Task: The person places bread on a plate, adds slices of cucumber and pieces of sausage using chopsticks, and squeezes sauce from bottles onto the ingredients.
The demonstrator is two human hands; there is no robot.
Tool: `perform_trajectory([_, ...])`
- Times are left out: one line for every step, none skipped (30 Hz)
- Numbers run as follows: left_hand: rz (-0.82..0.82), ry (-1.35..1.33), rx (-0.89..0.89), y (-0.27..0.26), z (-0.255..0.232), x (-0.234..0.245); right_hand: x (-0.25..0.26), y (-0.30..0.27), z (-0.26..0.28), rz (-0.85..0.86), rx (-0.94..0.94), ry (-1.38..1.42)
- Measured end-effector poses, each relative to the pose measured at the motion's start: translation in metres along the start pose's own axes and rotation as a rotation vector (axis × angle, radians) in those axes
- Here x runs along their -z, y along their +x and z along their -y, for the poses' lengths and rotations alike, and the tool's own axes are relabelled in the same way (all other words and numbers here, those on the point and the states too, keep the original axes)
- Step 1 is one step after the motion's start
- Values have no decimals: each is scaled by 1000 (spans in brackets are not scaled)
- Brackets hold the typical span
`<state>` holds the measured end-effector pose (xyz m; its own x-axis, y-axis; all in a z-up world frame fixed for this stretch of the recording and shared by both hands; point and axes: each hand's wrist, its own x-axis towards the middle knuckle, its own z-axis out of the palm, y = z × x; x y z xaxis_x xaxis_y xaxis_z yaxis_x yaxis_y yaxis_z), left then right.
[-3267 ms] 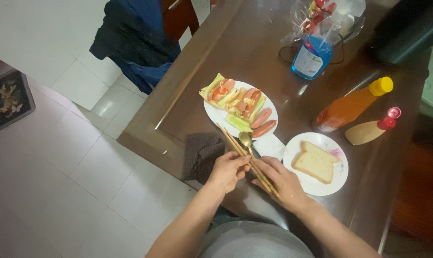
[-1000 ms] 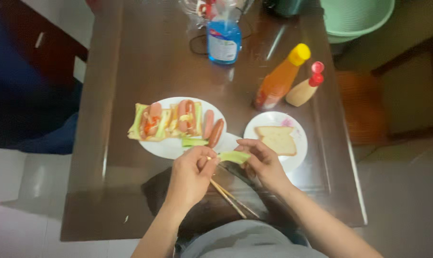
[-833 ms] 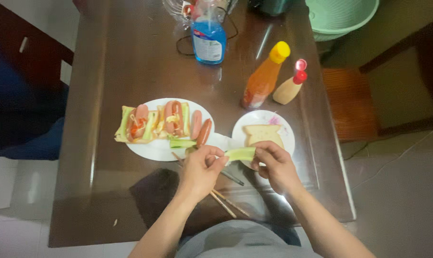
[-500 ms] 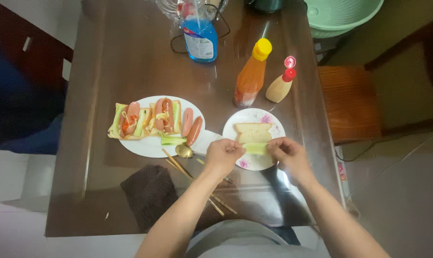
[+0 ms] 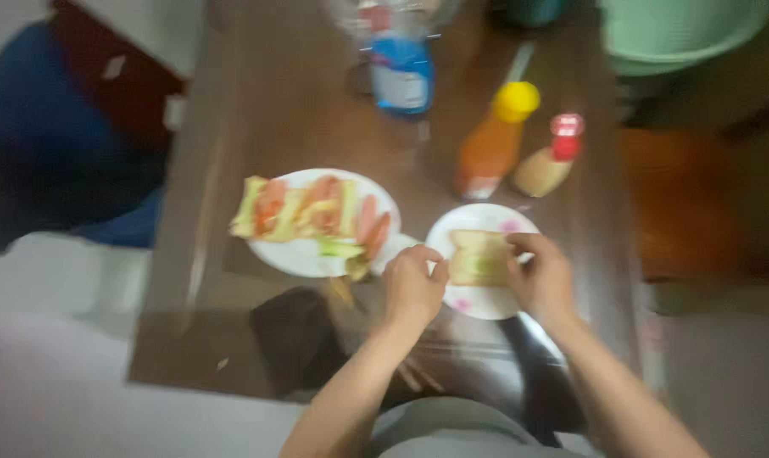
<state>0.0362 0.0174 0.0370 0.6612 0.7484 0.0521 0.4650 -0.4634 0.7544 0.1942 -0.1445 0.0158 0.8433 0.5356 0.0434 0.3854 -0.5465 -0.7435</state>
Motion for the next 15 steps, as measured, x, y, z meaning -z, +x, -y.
perform_trajectory([-23, 31, 23, 2, 10, 25, -13, -1, 14, 31, 15, 29])
perform_trajectory([-6, 4, 186, 5, 21, 47, -12, -7, 25, 134, -11, 98])
perform_trajectory([9, -26, 348, 6, 35, 69, -16, -13, 40, 237, -38, 166])
perform_trajectory([-4, -20, 357, 11, 52, 86, -26, -14, 56, 250, -29, 173])
perform_trajectory([-113, 36, 377, 18, 71, 100, -41, -17, 73, 319, 75, 178])
perform_trajectory([-218, 84, 392, 24, 88, 108, -52, -19, 88, 383, 176, 175])
perform_trajectory([-225, 82, 398, 27, 106, 114, -65, -20, 103, 390, 183, 174])
perform_trajectory([-198, 129, 422, 30, 121, 120, -80, -20, 119, 362, 257, 58])
perform_trajectory([-170, 175, 446, 33, 134, 124, -92, -20, 133, 332, 332, -57])
perform_trajectory([-172, 172, 451, 34, 142, 125, -102, -19, 146, 337, 335, -60])
perform_trajectory([-131, 179, 473, 36, 146, 124, -110, -17, 157, 327, 421, -118])
perform_trajectory([-93, 184, 491, 39, 148, 123, -117, -14, 166, 312, 511, -177])
perform_trajectory([-97, 180, 492, 41, 148, 124, -124, -11, 174, 312, 516, -180])
perform_trajectory([-40, 128, 541, 42, 145, 125, -132, -7, 181, 346, 512, -277])
perform_trajectory([18, 75, 588, 44, 142, 127, -139, -4, 186, 378, 506, -374])
